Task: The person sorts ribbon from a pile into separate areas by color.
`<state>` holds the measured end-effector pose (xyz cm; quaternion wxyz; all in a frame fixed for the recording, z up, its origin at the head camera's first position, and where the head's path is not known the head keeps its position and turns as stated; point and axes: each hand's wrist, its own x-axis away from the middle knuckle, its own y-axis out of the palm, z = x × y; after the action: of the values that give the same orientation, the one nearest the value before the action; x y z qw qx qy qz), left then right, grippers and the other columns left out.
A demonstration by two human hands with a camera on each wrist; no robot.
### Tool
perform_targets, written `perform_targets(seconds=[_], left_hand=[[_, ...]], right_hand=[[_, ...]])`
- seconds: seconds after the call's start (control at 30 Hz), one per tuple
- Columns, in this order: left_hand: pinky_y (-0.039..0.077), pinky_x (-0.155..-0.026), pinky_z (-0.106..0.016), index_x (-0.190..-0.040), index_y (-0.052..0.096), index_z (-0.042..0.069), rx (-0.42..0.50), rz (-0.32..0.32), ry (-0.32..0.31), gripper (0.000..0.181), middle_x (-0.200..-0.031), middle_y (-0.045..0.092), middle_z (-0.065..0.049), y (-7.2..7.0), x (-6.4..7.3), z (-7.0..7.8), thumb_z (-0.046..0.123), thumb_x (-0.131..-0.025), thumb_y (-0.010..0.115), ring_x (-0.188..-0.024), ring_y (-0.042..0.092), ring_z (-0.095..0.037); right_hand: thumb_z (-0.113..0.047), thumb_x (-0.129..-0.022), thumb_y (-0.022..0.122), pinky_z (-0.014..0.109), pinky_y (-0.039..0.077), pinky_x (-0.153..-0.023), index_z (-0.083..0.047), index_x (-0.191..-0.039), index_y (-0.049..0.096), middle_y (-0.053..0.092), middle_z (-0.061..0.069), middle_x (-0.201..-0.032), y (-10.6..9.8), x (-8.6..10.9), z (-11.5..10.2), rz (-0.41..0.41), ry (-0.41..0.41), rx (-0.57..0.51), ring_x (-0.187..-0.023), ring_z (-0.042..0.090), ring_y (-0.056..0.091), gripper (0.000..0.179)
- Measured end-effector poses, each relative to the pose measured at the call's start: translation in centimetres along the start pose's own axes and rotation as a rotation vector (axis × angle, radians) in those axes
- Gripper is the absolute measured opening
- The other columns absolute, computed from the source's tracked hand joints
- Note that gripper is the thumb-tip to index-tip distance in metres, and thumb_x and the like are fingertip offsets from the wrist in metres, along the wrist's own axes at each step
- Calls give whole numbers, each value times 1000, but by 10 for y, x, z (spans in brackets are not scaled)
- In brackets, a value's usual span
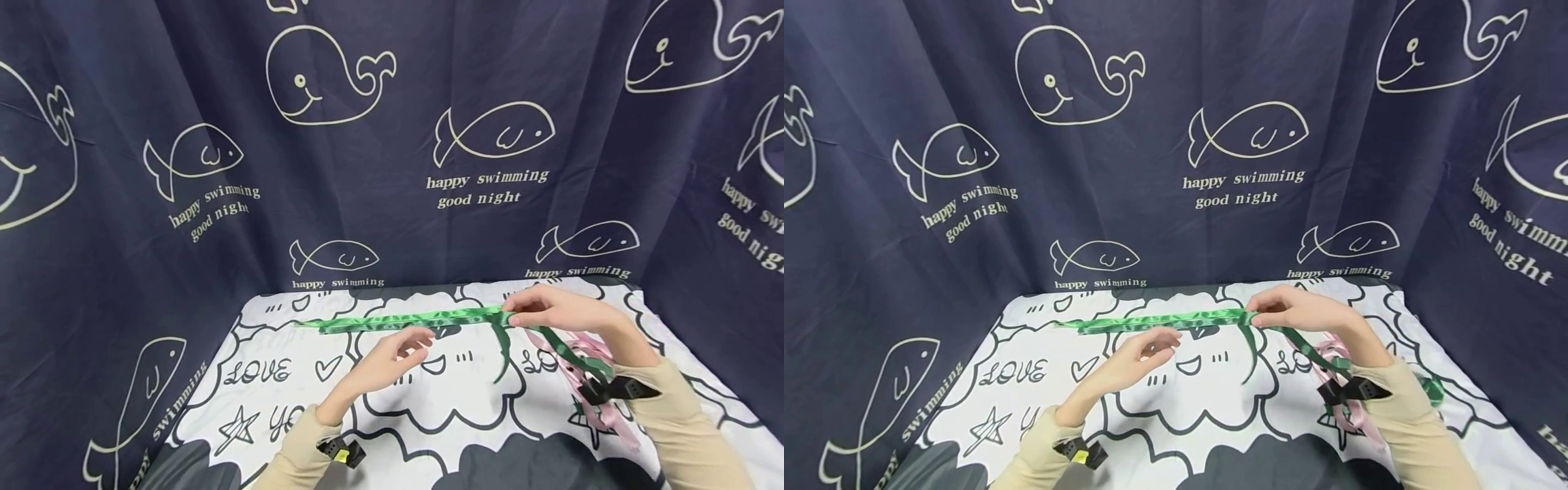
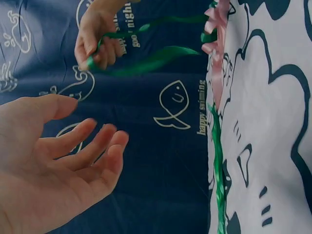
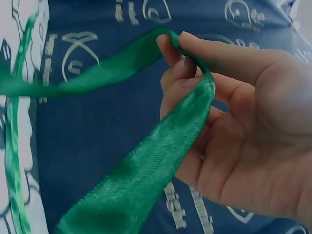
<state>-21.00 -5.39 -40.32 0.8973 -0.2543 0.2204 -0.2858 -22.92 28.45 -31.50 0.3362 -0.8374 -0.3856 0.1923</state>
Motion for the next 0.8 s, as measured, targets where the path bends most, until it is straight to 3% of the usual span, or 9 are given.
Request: perform_targets(seconds=[0.17, 0.37, 0.47, 0.6, 0.67, 0.8], left_hand=[[48, -92, -28, -138, 47, 21, -3, 29, 51, 38, -129, 60, -3, 2, -6, 7, 27, -101, 49, -114, 59, -18], [46, -98, -34, -147, 37, 19, 34, 24, 105, 44, -143, 51, -8, 0, -19, 8, 27, -104, 41, -128, 51, -27], [42, -105, -35, -144, 43, 15, 93, -11, 120, 42, -144, 50, -8, -1, -25, 6, 30, -105, 36, -132, 48, -24], [42, -105, -28, -126, 59, 9, 167, -57, 108, 37, -128, 61, -8, -3, -32, 3, 29, -105, 38, -123, 54, -13], [46, -95, -24, -113, 64, 6, 185, -68, 94, 30, -110, 65, -6, -4, -33, 0, 25, -104, 42, -106, 58, -9], [44, -75, -21, -96, 62, 1, 240, -86, 75, 19, -85, 56, -2, -9, -32, -5, 16, -100, 51, -79, 52, -9]], right_hand=[[-14, -99, 53, 22, 47, -77, -16, -107, 67, 63, -5, -94, 11, -22, -12, -44, -40, 14, -84, 9, 57, 16], [-13, -100, 50, 23, 44, -64, -15, -107, 66, 56, 1, -78, 26, -44, -20, -98, -31, -22, -68, 6, 49, 17], [-15, -100, 50, 22, 41, -60, -16, -104, 65, 54, 0, -76, 32, -52, -22, -127, -19, -25, -63, 3, 44, 16], [-18, -100, 50, 21, 39, -60, -17, -95, 64, 51, -4, -75, 40, -63, -25, -155, -7, -28, -63, 2, 42, 15], [-19, -100, 51, 21, 40, -61, -16, -91, 63, 52, -2, -75, 43, -67, -25, -162, -13, -37, -64, 3, 44, 16], [-19, -100, 52, 21, 41, -63, -13, -90, 63, 53, -3, -76, 46, -73, -24, -159, -28, -56, -67, 4, 46, 17]])
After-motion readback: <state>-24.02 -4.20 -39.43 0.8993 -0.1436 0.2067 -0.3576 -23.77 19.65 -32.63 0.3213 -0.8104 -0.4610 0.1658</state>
